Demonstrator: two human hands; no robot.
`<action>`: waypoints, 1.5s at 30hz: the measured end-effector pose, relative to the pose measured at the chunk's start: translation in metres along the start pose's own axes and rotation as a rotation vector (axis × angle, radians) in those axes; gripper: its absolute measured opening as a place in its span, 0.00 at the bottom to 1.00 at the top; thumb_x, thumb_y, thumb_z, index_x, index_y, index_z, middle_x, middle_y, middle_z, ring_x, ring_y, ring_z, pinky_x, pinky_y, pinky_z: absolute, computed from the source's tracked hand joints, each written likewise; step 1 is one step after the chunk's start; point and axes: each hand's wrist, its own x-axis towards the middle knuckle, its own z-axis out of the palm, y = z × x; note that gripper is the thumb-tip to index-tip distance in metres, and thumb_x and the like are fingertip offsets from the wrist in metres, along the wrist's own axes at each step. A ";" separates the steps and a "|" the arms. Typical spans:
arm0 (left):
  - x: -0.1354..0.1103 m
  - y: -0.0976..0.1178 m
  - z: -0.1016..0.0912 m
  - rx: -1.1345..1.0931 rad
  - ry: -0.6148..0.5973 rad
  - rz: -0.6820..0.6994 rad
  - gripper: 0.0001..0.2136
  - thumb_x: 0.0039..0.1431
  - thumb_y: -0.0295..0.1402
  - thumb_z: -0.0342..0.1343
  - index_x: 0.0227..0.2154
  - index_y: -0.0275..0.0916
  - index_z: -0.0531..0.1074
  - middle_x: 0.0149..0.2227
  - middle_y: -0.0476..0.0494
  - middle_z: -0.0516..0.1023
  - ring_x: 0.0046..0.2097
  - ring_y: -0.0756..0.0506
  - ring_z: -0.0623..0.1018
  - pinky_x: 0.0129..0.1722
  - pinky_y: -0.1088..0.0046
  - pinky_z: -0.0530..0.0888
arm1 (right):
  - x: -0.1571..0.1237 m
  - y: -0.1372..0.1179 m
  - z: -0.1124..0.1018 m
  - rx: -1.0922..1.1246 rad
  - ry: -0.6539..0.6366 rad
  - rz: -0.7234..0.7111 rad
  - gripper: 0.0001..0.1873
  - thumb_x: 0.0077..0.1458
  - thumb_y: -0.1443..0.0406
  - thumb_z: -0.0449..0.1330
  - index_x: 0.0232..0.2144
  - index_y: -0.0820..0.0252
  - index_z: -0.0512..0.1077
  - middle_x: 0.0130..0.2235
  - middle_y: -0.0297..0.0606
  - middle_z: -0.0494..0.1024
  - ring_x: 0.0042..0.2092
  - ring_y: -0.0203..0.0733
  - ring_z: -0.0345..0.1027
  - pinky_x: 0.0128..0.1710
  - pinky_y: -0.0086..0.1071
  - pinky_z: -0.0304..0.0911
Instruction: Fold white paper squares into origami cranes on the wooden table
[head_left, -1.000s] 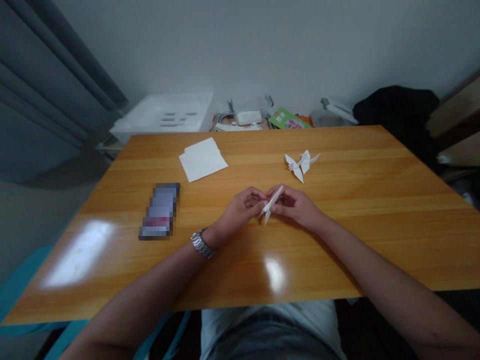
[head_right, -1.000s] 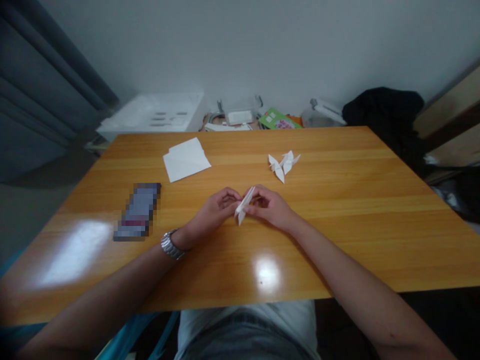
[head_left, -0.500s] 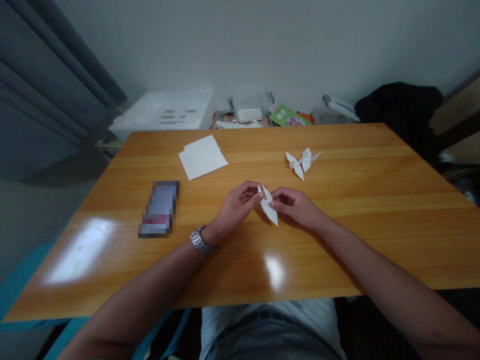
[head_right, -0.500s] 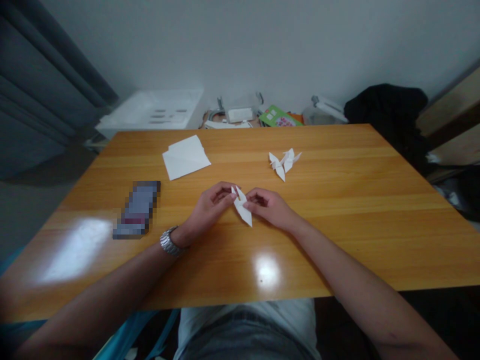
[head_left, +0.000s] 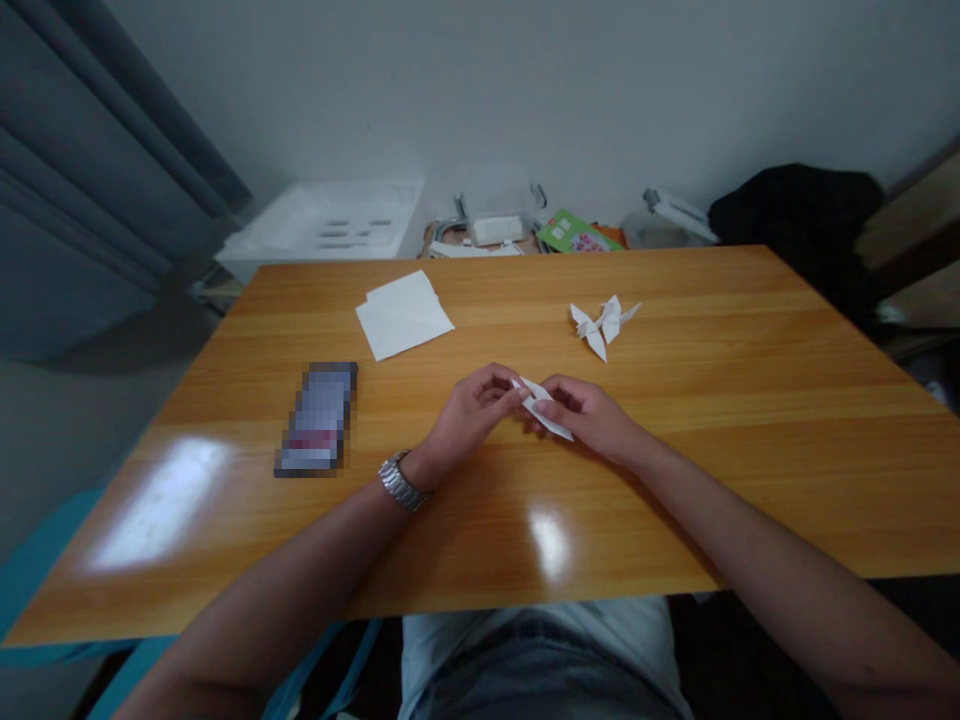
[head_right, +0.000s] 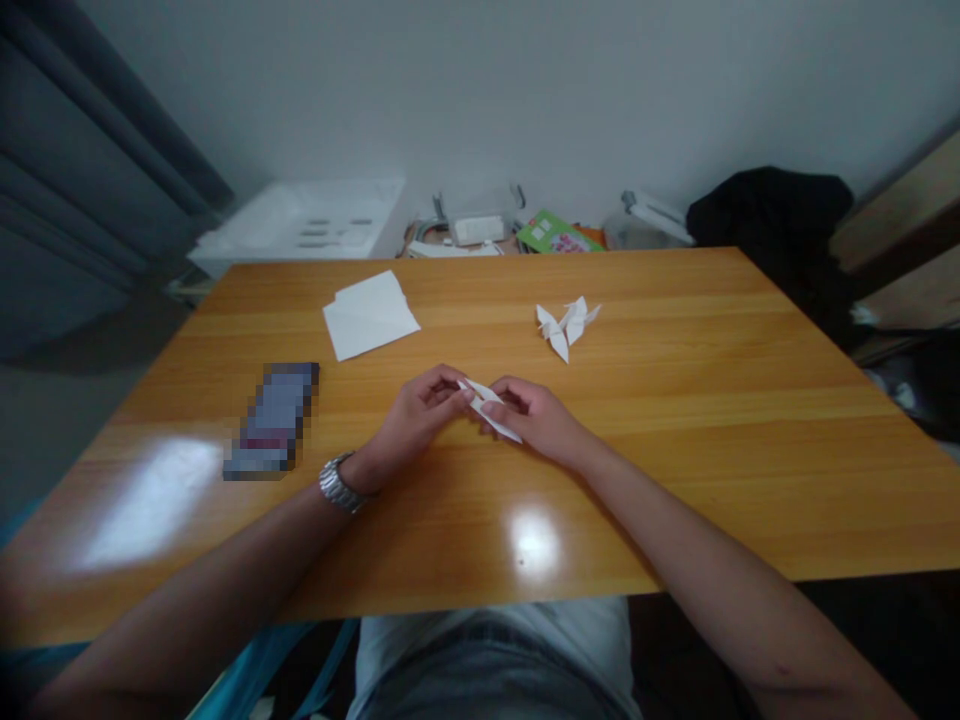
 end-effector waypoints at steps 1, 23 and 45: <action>-0.001 0.001 0.000 -0.013 -0.022 -0.004 0.12 0.61 0.39 0.66 0.38 0.36 0.73 0.36 0.44 0.80 0.38 0.49 0.79 0.40 0.74 0.75 | 0.000 -0.001 0.000 -0.008 -0.001 -0.004 0.21 0.57 0.48 0.67 0.38 0.59 0.72 0.33 0.38 0.80 0.33 0.39 0.74 0.34 0.33 0.67; -0.002 0.001 0.000 -0.095 -0.017 -0.015 0.13 0.60 0.40 0.66 0.35 0.36 0.73 0.36 0.42 0.82 0.38 0.47 0.81 0.41 0.70 0.76 | -0.003 -0.006 0.006 -0.010 0.093 -0.075 0.22 0.52 0.47 0.70 0.34 0.59 0.75 0.27 0.34 0.78 0.28 0.36 0.70 0.30 0.31 0.65; -0.006 0.005 0.012 0.126 0.101 -0.018 0.13 0.64 0.42 0.61 0.36 0.36 0.72 0.35 0.44 0.78 0.38 0.48 0.78 0.41 0.72 0.74 | -0.005 -0.007 0.006 -0.421 0.206 -0.160 0.16 0.59 0.51 0.64 0.34 0.57 0.73 0.28 0.31 0.72 0.30 0.37 0.61 0.30 0.32 0.56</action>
